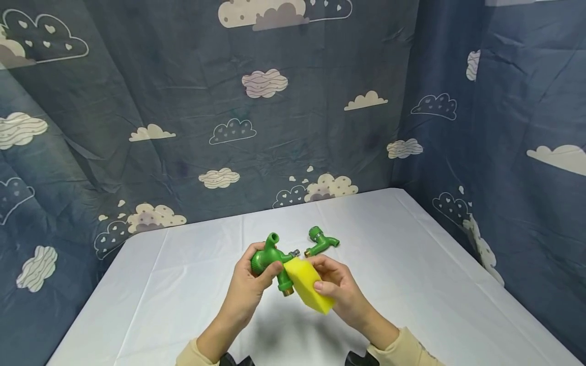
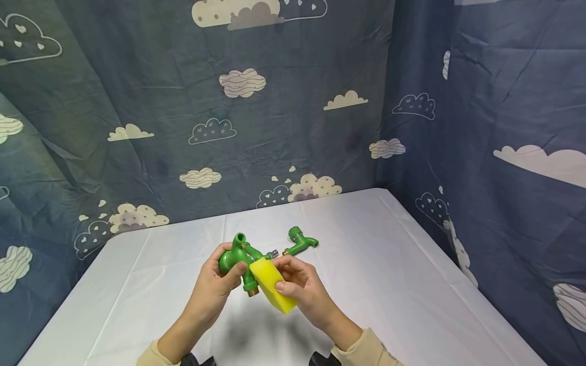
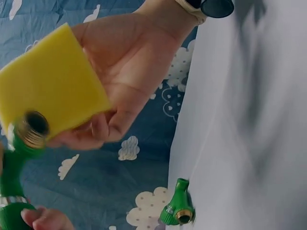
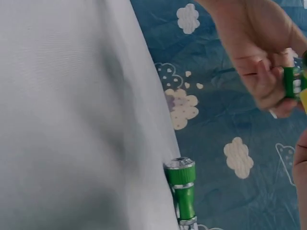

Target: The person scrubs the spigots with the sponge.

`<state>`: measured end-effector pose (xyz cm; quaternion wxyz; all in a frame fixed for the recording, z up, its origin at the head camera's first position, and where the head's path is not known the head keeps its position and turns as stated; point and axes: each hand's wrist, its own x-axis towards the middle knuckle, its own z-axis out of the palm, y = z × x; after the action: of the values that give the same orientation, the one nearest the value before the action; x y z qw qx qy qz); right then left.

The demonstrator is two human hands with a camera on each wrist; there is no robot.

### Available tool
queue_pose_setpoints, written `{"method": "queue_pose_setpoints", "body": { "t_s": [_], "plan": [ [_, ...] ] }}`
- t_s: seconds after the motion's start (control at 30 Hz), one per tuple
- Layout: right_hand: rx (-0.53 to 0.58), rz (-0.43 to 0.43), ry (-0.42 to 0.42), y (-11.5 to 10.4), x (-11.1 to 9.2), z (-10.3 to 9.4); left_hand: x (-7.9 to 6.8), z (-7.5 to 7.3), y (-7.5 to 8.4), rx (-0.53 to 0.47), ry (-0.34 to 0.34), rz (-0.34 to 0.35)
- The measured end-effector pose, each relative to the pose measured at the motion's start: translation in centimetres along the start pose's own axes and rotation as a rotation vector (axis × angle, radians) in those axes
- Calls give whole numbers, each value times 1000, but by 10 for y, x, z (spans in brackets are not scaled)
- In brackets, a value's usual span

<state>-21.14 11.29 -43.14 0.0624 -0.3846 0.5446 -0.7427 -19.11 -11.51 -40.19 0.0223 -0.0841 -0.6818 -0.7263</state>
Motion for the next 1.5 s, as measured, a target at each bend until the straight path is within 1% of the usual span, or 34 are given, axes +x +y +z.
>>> {"method": "queue_pose_setpoints", "body": {
  "t_s": [0.07, 0.1, 0.17, 0.2, 0.3, 0.4, 0.43, 0.5, 0.57, 0.67, 0.8, 0.83, 0.9, 0.97, 1.07, 1.13, 1.23, 1.37, 1.43, 1.5],
  "plan": [
    [-46, -26, 38, 0, 1, -1, 2, -2, 2, -20, 20, -45],
    [-90, -46, 57, 1, 1, -2, 3, -3, 3, -42, 23, -64],
    [-215, -108, 84, 1, 2, -2, 4, -4, 4, -86, 15, -95],
    [-308, -151, 91, 0, 2, -1, 4, -5, 5, -93, 9, -104],
    [-640, -322, 84, -1, 5, 2, 4, -7, 6, -45, 4, -75],
    [-965, -469, 60, -5, 9, 4, 3, -7, 7, 35, 19, -16],
    [-1049, -503, 49, -6, 11, 5, 3, -7, 8, 53, 29, 2],
    [-1190, -532, 37, -9, 13, 4, 2, -7, 10, 71, 55, 27],
    [-1290, -558, 45, -10, 15, 3, 1, -7, 12, 100, 81, 51],
    [-1356, -549, 82, -10, 19, -1, 0, -9, 15, 168, 123, 84],
    [-1373, -504, 145, -13, 26, -9, 1, -15, 16, 238, 173, 105],
    [-1368, -495, 147, -14, 27, -10, 2, -17, 15, 245, 182, 104],
    [-1345, -499, 122, -15, 28, -9, 3, -21, 14, 247, 186, 101],
    [-1327, -512, 65, -15, 28, -4, 3, -24, 13, 240, 163, 96],
    [-1310, -536, -24, -9, 29, 4, 1, -30, 14, 261, 110, 93],
    [-1312, -546, -45, -5, 30, 8, -2, -34, 16, 299, 83, 102],
    [-1322, -552, -29, -1, 33, 9, -6, -42, 19, 366, 63, 134],
    [-1349, -530, 28, 0, 38, 4, -8, -56, 21, 428, 48, 168],
    [-1347, -500, 64, 0, 39, 0, -7, -68, 20, 456, 49, 164],
    [-1320, -464, 98, -2, 41, -5, -5, -83, 19, 485, 60, 134]
  ]
}}
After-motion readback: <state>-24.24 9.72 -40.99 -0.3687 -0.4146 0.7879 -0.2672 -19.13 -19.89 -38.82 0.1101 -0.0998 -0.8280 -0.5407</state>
